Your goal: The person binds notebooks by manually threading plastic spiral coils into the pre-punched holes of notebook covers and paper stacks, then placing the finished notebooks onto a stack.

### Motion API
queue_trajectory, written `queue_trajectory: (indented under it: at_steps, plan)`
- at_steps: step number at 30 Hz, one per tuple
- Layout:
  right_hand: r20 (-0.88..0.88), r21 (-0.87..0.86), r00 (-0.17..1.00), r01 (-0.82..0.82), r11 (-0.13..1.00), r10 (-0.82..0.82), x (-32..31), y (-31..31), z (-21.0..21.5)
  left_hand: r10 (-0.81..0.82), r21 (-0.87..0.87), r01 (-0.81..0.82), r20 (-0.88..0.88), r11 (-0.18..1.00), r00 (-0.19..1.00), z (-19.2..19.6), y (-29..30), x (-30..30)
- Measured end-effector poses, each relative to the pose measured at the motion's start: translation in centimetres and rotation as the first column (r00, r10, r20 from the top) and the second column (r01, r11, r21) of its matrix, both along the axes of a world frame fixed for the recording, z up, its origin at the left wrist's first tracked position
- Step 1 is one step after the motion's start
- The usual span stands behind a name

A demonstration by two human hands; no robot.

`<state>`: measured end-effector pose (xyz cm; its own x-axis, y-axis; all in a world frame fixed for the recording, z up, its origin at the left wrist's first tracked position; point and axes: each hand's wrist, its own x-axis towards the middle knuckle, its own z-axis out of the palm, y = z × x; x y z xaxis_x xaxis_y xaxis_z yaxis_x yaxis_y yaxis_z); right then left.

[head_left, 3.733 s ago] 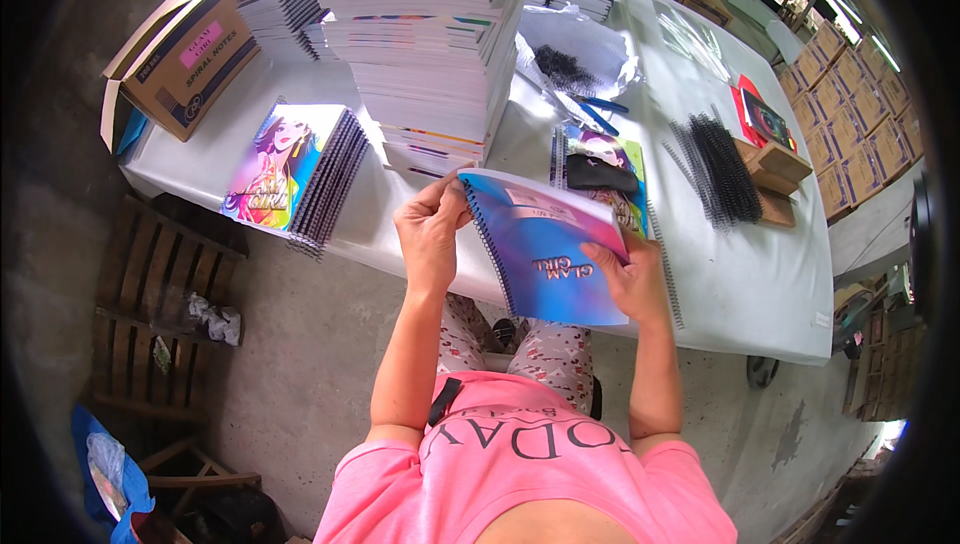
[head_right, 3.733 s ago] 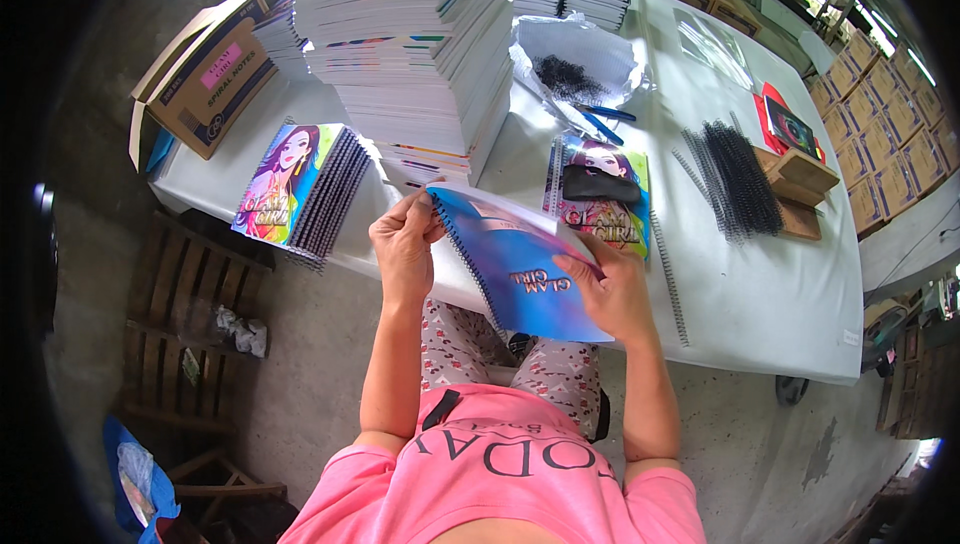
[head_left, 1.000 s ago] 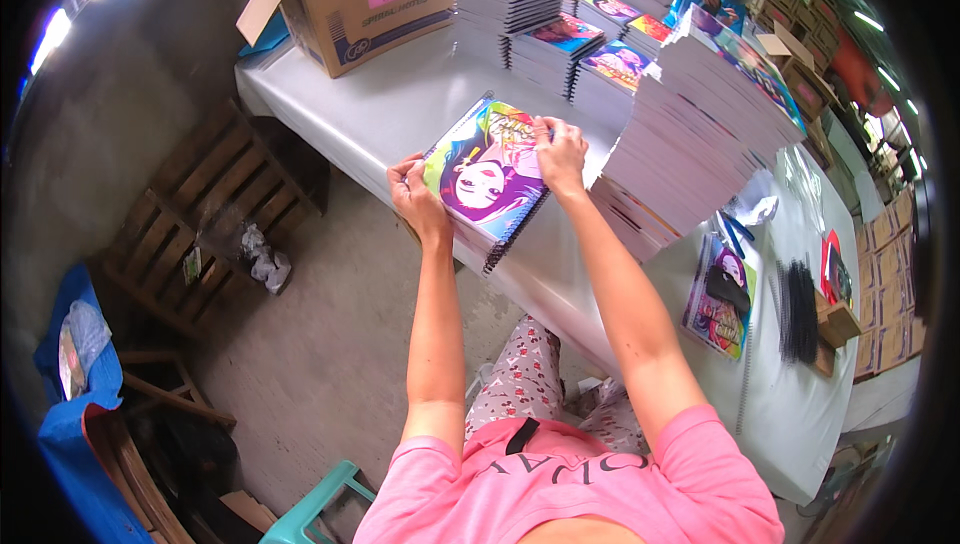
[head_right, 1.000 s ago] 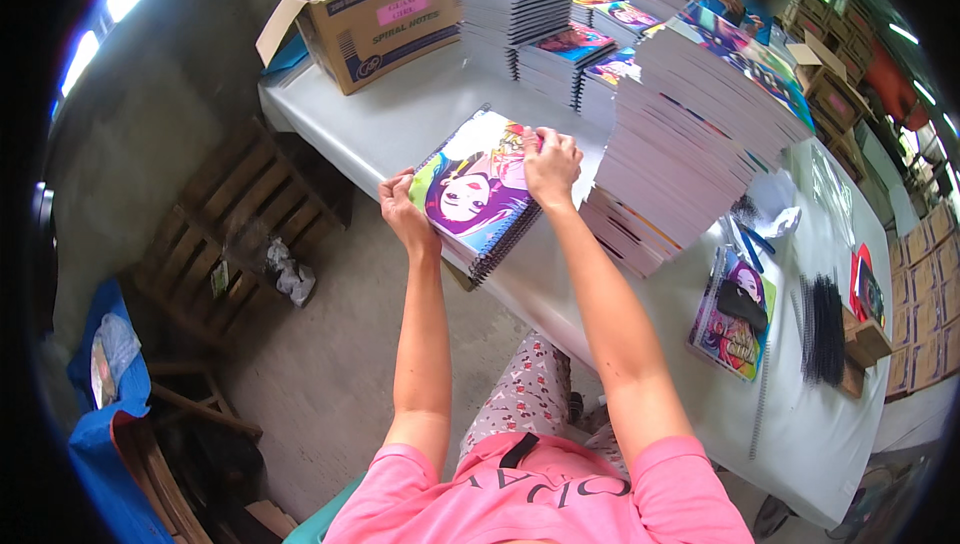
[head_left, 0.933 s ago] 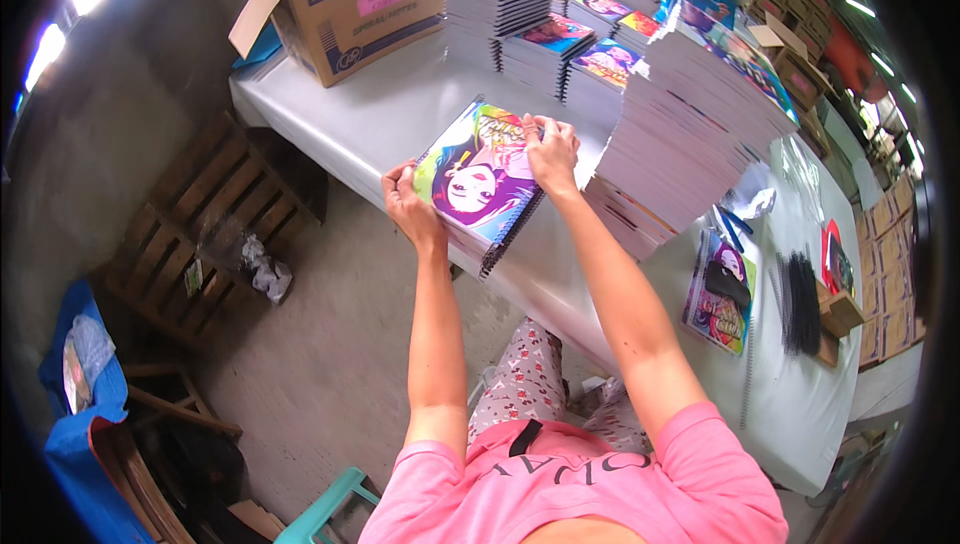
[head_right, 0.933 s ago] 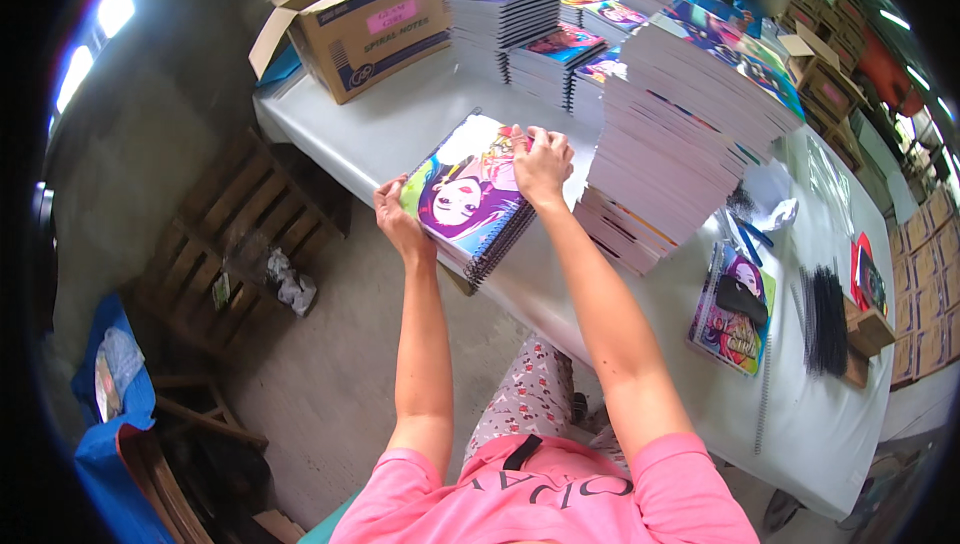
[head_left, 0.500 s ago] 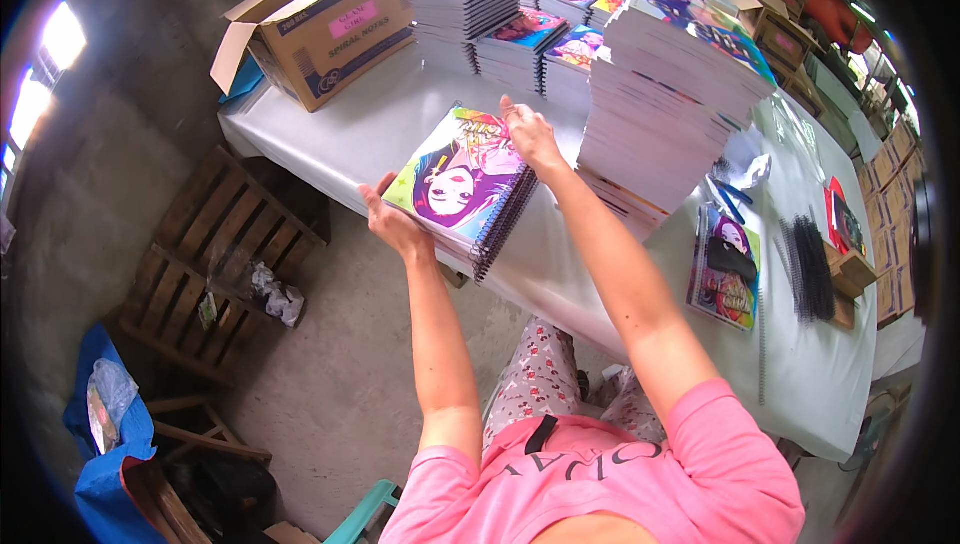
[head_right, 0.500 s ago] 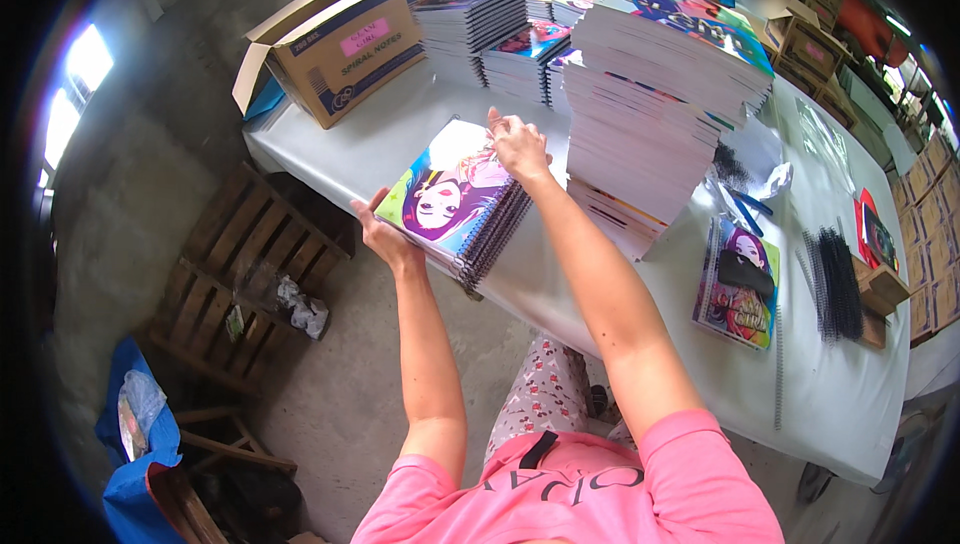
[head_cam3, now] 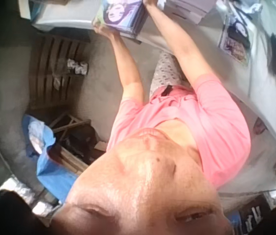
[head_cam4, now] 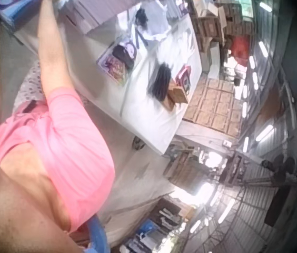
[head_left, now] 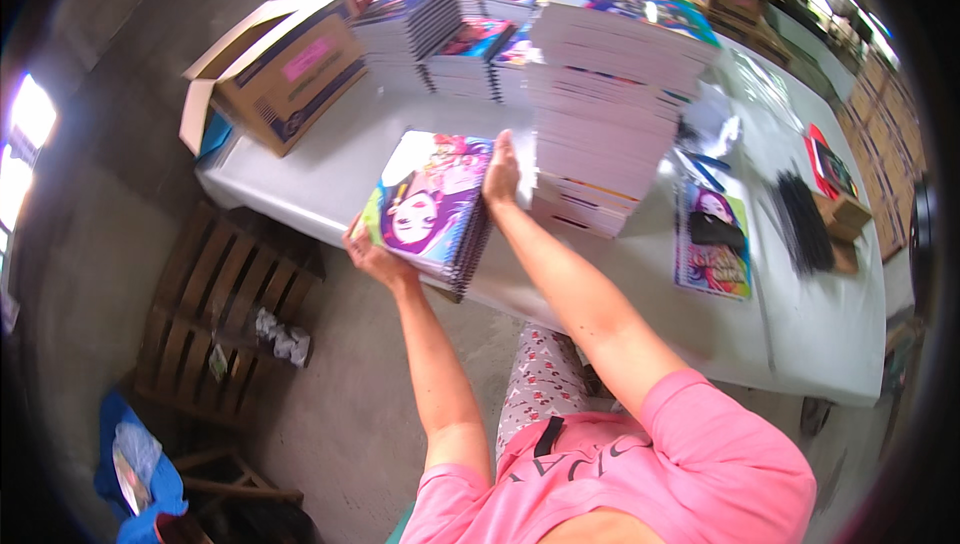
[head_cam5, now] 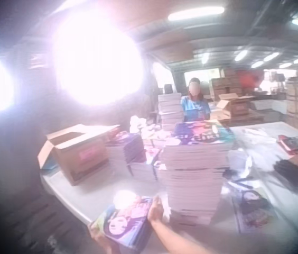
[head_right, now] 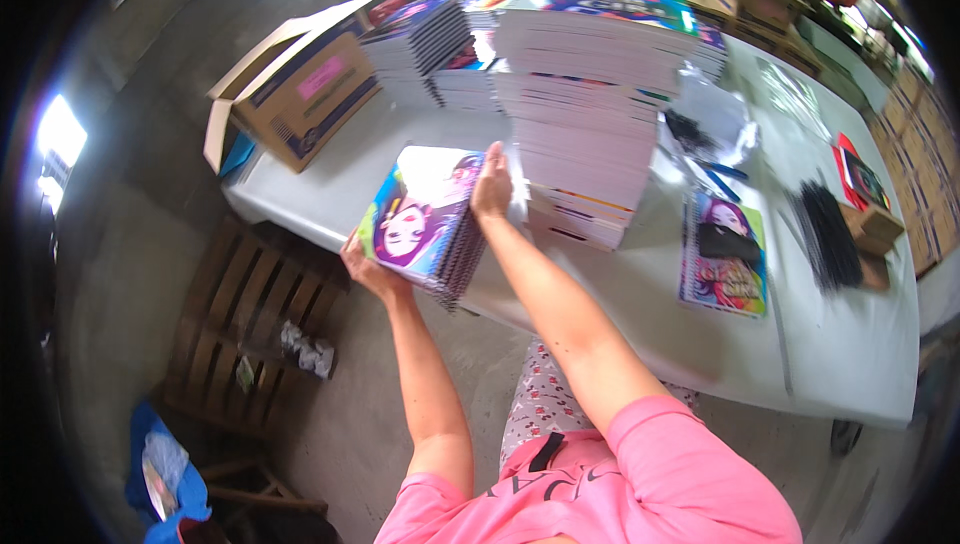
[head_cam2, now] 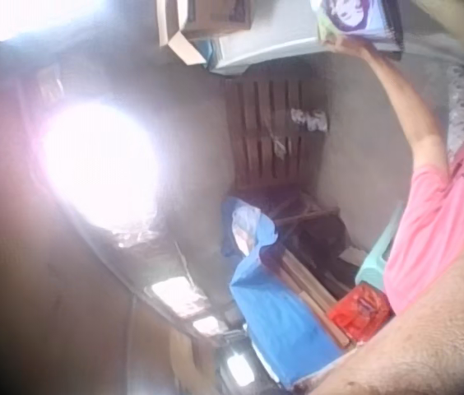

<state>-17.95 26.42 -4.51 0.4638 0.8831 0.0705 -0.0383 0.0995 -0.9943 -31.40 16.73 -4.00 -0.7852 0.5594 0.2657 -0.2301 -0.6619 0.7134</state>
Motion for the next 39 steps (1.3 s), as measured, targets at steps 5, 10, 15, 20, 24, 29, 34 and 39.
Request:
queue_trajectory:
  at_steps: [5,10,15,20,24,29,34,39]
  plan:
    - [0.039,0.054,0.998,0.040,0.998,-0.043,0.7,-1.4,-0.2,-0.144,0.138,0.135,0.058,0.981,0.988,-1.7,0.7,-2.1]
    - [0.080,0.254,0.620,-0.770,0.586,0.780,8.9,-17.7,2.5,0.643,0.166,-0.624,-0.282,0.764,0.712,4.6,-6.2,1.0]
    - [0.774,0.112,0.633,-0.092,0.989,-0.029,28.8,-25.8,2.7,-0.021,0.171,0.172,-0.647,0.970,0.762,6.9,-13.6,14.4]
    - [0.966,-0.194,0.253,0.572,0.797,0.053,42.5,-30.2,-2.5,-0.616,-0.511,0.442,-0.777,0.737,0.127,2.8,-11.6,27.0]
    - [0.865,-0.172,0.493,0.458,0.872,-0.089,47.7,-25.6,-3.6,-0.559,-0.585,0.201,-0.811,0.786,-0.174,-3.7,-9.2,32.5]
    - [0.612,-0.481,0.791,0.393,0.784,-0.021,48.9,-16.8,-1.3,-0.579,-0.669,0.148,-0.717,0.729,-0.387,-2.1,-9.7,34.8]
    - [0.341,-0.672,0.925,0.114,0.732,0.168,48.7,-15.4,1.2,-0.545,-0.589,0.178,-0.803,0.788,-0.242,-4.3,-9.0,34.8]
    - [0.507,-0.641,0.829,0.183,0.745,0.233,49.3,-14.9,0.4,-0.533,-0.615,0.178,-0.768,0.768,-0.354,-3.2,-8.9,34.3]
